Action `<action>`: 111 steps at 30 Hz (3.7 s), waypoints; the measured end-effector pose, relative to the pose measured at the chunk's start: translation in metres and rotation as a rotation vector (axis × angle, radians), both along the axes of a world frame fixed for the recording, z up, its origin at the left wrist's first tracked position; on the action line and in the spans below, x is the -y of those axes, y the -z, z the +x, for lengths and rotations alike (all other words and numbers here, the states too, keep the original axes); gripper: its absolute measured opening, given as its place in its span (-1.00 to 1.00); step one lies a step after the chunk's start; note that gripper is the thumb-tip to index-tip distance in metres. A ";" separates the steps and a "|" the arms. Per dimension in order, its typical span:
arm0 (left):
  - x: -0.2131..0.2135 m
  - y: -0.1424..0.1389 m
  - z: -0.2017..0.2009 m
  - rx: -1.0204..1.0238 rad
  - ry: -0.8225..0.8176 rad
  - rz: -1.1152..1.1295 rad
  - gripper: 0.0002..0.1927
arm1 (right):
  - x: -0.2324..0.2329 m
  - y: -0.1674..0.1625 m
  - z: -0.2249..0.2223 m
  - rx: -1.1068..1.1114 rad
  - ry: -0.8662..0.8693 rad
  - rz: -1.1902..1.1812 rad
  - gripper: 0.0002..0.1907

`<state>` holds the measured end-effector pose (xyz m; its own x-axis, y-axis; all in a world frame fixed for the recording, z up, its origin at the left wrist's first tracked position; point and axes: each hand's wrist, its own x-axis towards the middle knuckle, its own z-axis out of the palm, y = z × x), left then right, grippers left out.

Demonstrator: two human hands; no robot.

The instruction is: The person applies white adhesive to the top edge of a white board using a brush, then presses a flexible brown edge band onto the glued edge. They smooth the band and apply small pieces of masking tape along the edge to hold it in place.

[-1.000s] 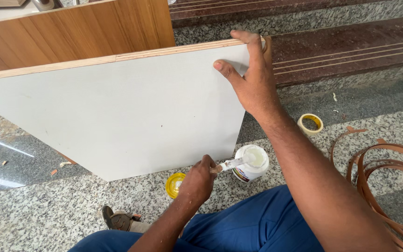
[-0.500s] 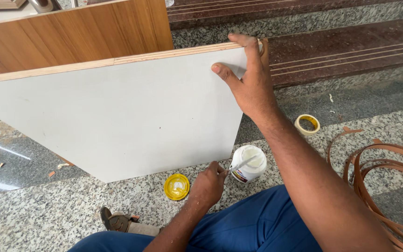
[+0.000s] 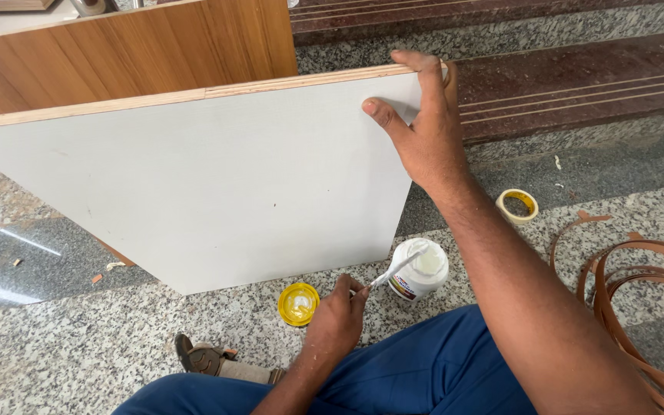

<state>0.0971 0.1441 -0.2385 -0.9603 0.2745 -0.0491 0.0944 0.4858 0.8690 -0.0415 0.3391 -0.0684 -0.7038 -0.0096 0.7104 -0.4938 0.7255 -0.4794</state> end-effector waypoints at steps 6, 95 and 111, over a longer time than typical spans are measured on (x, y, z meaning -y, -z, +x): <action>-0.008 -0.009 0.011 -0.174 0.004 -0.023 -0.80 | -0.001 -0.001 0.001 -0.019 -0.011 0.013 -0.26; 0.259 -0.161 -0.054 -0.510 -0.905 0.071 -0.68 | 0.023 0.031 0.045 0.317 0.183 -0.466 -0.41; 0.222 -0.188 -0.003 -0.259 -0.837 -0.151 -0.64 | 0.037 0.010 0.051 0.103 -0.323 -0.610 -0.27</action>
